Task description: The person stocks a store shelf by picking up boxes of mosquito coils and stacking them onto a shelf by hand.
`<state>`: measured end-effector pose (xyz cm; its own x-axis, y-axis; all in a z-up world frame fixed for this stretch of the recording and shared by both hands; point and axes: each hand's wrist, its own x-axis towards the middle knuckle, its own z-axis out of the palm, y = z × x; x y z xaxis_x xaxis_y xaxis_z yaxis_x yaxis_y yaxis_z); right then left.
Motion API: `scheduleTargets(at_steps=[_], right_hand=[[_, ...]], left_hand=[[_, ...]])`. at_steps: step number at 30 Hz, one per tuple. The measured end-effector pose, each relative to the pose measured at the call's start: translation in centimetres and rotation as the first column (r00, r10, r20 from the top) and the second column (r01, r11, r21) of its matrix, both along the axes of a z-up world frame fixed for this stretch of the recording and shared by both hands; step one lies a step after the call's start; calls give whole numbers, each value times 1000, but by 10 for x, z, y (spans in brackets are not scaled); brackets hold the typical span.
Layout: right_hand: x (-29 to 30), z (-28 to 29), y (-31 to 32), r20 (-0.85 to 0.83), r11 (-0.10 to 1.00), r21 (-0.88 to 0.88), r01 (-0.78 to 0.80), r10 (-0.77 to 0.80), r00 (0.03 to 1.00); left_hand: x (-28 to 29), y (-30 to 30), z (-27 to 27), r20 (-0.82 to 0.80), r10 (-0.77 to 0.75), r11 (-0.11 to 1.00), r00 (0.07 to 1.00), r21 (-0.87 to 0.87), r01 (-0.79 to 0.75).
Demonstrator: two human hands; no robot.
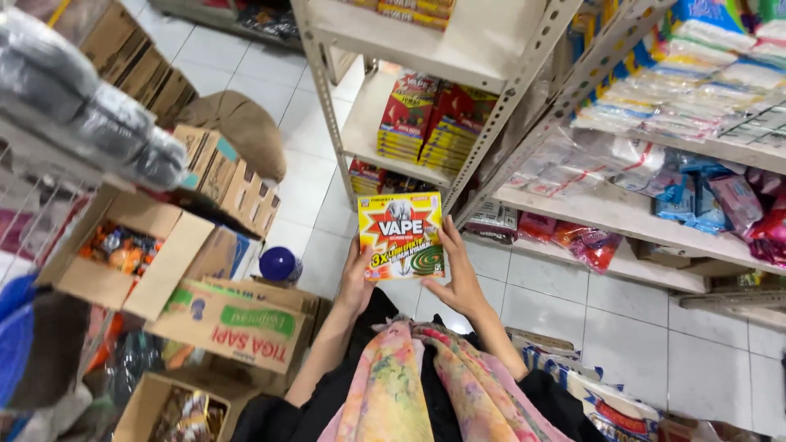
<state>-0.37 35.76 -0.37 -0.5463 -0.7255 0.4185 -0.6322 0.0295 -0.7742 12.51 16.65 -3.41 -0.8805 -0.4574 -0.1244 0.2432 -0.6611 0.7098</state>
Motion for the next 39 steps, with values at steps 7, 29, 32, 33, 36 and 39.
scheduleTargets(at_steps=[7,29,32,33,36,39], right_hand=[[-96,27,-105,-181,971,-227,76,-119,976],[-331,160,-265,-188,887,-384,256,-347,919],[-348,176,-281,-281,891,-257,374,-439,853],[-353,180,-284,-343,885,-224,408,-464,817],[-366,191,-297,-250,874,-194,444,-482,840],[-378,194,-306,-324,869,-224,442,-494,807]], left_hand=[[-117,-107,61,-65,-47,946,997,-322,23],[-327,-212,205,-327,103,494,939,-803,-333],[-347,-215,209,-366,240,-61,899,-930,-362],[-353,-213,207,-338,223,-67,914,-941,-332],[-378,-217,206,-297,216,-125,930,-953,-276],[-396,-223,204,-294,286,-233,912,-945,-231]])
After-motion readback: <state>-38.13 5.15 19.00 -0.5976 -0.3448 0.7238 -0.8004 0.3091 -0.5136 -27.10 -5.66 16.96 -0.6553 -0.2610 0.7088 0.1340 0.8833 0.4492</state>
